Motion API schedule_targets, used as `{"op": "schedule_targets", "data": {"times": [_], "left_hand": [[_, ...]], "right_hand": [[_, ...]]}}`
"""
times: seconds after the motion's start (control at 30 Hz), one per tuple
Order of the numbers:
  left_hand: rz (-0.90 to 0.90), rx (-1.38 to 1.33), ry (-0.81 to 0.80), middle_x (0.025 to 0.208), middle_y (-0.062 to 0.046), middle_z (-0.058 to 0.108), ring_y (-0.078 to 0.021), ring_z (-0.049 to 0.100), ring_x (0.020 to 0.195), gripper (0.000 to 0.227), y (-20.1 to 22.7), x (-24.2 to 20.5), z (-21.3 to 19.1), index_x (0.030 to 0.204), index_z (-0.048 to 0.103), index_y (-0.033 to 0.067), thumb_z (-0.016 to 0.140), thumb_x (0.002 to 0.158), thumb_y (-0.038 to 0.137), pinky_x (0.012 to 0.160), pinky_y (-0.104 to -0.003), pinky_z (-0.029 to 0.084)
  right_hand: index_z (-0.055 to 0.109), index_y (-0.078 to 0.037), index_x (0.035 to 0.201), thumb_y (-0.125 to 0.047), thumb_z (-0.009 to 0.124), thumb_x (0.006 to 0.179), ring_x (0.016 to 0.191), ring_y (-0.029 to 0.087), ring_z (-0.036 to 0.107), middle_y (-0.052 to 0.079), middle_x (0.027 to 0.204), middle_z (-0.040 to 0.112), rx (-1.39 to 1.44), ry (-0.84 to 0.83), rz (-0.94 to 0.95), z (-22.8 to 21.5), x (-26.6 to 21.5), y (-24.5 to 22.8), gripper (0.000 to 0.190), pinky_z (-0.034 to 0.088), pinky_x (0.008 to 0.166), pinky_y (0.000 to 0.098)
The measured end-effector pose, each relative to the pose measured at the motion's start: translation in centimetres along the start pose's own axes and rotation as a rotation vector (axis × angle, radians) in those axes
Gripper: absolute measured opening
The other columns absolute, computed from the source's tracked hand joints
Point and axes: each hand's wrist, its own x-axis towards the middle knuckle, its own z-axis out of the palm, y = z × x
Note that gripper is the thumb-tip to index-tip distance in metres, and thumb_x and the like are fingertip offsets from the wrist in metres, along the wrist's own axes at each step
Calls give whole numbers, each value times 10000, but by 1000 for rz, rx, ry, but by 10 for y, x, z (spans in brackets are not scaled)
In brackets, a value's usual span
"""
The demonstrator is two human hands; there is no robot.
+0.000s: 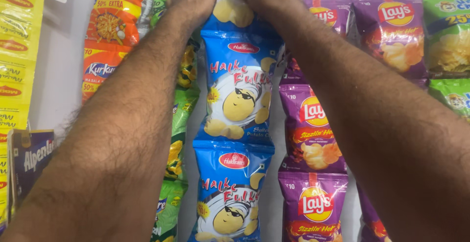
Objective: The person stacks multiple blue packets of Haldiram's Hakke Fulke vertically on a plastic chair, then moves the stack to a wall display to hang them. They then stack purple Lay's packets and place them on a glass shelf. Finally, they stack blue Lay's packets on the floor.
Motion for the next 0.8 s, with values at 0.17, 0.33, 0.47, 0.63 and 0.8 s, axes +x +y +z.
{"op": "schedule_targets", "data": {"times": [0.17, 0.33, 0.47, 0.63, 0.8], "left_hand": [[-151, -136, -4, 1517, -70, 502, -385, 382, 1394, 520, 1, 5, -6, 1424, 560, 257, 334, 1031, 512, 1114, -672, 232], [-110, -153, 14, 1462, -73, 552, -372, 410, 1380, 477, -19, 33, 3, 1387, 612, 267, 412, 1009, 478, 1116, -647, 256], [-74, -94, -50, 1419, -76, 593, -361, 432, 1369, 443, -22, 29, 14, 1358, 653, 275, 474, 992, 450, 1118, -628, 276], [156, 376, -265, 1351, -55, 660, -344, 456, 1366, 381, -9, 28, 12, 1300, 716, 299, 559, 965, 395, 1106, -630, 288], [245, 412, -170, 1369, -93, 631, -337, 517, 1337, 400, -20, 33, 18, 1279, 701, 173, 620, 921, 333, 1046, -633, 329]], "right_hand": [[741, -58, 1161, -424, 662, 1012, 767, 275, 773, 178, 917, 761, 315, -244, 393, -16, 12, 16, 403, 626, 671, 389], [728, -59, 1172, -436, 652, 1011, 776, 268, 773, 173, 937, 762, 330, -343, 438, -16, 11, 17, 416, 626, 682, 385], [717, -60, 1180, -445, 644, 1010, 784, 263, 773, 170, 953, 762, 342, -380, 460, -15, -1, 12, 427, 625, 691, 383], [704, -60, 1191, -456, 634, 1009, 794, 256, 774, 166, 973, 763, 343, -410, 475, -25, 14, 12, 441, 625, 702, 380], [691, -61, 1202, -467, 625, 1007, 803, 250, 774, 162, 993, 764, 353, -446, 503, -27, 7, 12, 455, 625, 713, 377]]}}
